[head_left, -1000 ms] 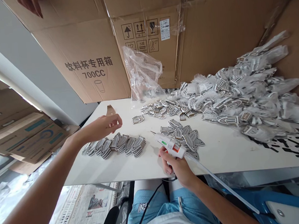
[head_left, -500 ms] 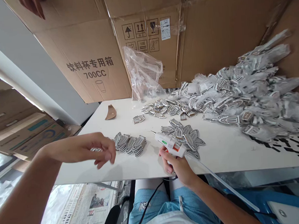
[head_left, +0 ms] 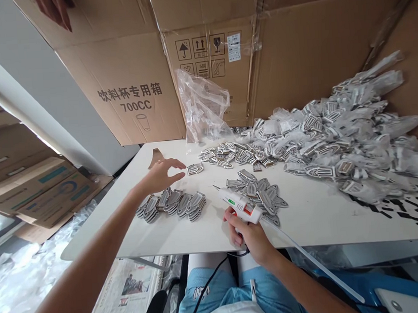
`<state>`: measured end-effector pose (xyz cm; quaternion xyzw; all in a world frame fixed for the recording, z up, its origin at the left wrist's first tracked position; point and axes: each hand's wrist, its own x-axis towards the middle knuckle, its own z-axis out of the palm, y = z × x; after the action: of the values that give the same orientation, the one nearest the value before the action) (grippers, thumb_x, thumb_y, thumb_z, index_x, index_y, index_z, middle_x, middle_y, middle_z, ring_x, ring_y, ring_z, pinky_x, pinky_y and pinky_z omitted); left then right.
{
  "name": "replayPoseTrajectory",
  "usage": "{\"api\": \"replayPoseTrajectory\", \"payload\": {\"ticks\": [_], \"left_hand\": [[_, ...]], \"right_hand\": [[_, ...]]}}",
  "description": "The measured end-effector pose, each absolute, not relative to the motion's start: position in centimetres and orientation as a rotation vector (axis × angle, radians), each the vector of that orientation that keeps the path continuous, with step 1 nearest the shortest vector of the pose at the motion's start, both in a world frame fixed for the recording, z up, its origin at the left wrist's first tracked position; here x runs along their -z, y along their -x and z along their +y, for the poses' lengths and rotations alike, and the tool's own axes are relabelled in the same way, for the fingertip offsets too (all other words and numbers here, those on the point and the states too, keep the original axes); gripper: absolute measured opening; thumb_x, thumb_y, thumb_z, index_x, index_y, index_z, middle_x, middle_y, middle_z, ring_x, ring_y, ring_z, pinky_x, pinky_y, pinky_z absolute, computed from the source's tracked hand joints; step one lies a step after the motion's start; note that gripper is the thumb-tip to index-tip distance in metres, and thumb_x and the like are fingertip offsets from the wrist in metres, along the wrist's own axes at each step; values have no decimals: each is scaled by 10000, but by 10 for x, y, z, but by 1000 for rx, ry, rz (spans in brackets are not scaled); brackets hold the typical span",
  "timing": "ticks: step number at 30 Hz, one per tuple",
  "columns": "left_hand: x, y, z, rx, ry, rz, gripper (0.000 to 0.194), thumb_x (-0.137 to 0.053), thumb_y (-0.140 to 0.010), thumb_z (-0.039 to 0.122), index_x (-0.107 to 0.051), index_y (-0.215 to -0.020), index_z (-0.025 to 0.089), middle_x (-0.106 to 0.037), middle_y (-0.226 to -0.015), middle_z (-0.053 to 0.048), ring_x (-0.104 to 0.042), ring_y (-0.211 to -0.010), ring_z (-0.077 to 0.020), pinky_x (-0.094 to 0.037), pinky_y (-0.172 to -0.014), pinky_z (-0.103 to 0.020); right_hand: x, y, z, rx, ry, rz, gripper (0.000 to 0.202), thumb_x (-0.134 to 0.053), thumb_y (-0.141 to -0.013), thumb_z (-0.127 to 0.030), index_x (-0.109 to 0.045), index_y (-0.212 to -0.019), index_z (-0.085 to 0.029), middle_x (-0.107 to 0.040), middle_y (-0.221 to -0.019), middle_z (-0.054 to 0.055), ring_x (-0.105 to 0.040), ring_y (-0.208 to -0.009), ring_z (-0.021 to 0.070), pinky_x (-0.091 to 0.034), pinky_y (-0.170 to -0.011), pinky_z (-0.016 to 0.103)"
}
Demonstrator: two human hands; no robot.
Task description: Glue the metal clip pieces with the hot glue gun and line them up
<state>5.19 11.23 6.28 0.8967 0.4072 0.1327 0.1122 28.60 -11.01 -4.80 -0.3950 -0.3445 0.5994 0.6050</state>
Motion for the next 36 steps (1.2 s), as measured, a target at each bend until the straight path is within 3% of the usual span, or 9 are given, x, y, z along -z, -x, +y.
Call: {"api": "replayPoseTrajectory", "payload": {"ticks": [4, 11, 17, 22, 29, 36], "left_hand": [[-31, -78, 157, -275, -2613, 1247, 336, -652, -934, 491, -746, -1136, 239, -783, -1170, -58, -722, -1083, -259, -549, -972, -405], [-2, -99, 188, -151, -2657, 1290, 315, -712, -887, 387, -719, -1161, 232, -784, -1003, -40, -725, -946, -235, -543, -898, -383], [-3, -94, 190, -152, -2755, 1251, 401, -776, -817, 453, -709, -1139, 224, -733, -1173, -102, -698, -1046, -290, -522, -911, -393], [-2, -94, 187, -143, -2818, 1145, 295, -675, -903, 482, -708, -1083, 251, -749, -1101, -75, -693, -1054, -286, -510, -907, -383], [2, -89, 183, -190, -2817, 1138, 354, -526, -988, 502, -719, -1137, 245, -762, -1165, -92, -712, -1042, -279, -514, -922, -387], [-1, -89, 189, -293, -2695, 1270, 369, -453, -1015, 434, -725, -1186, 251, -808, -1053, -68, -742, -988, -264, -532, -883, -371]], "right_hand": [[50, -285, -109, -1385, 910, -790, 408, -783, -899, -578, -597, -887, -214, -416, -431, -120, -302, -391, 74, -317, -440, 220], [55, -284, -109, -1381, 912, -764, 382, -782, -906, -552, -601, -908, -215, -420, -447, -123, -297, -392, 70, -317, -438, 211], [53, -284, -109, -1396, 942, -750, 400, -787, -888, -570, -594, -926, -222, -417, -444, -123, -317, -399, 80, -319, -441, 216], [52, -284, -108, -1392, 936, -738, 418, -796, -873, -585, -598, -931, -221, -410, -457, -125, -312, -411, 81, -319, -447, 222], [54, -284, -108, -1402, 934, -740, 420, -792, -877, -584, -589, -937, -222, -411, -455, -126, -312, -410, 83, -325, -445, 217], [54, -284, -109, -1397, 925, -747, 402, -777, -895, -576, -593, -932, -221, -411, -453, -126, -314, -407, 84, -320, -444, 220]]}}
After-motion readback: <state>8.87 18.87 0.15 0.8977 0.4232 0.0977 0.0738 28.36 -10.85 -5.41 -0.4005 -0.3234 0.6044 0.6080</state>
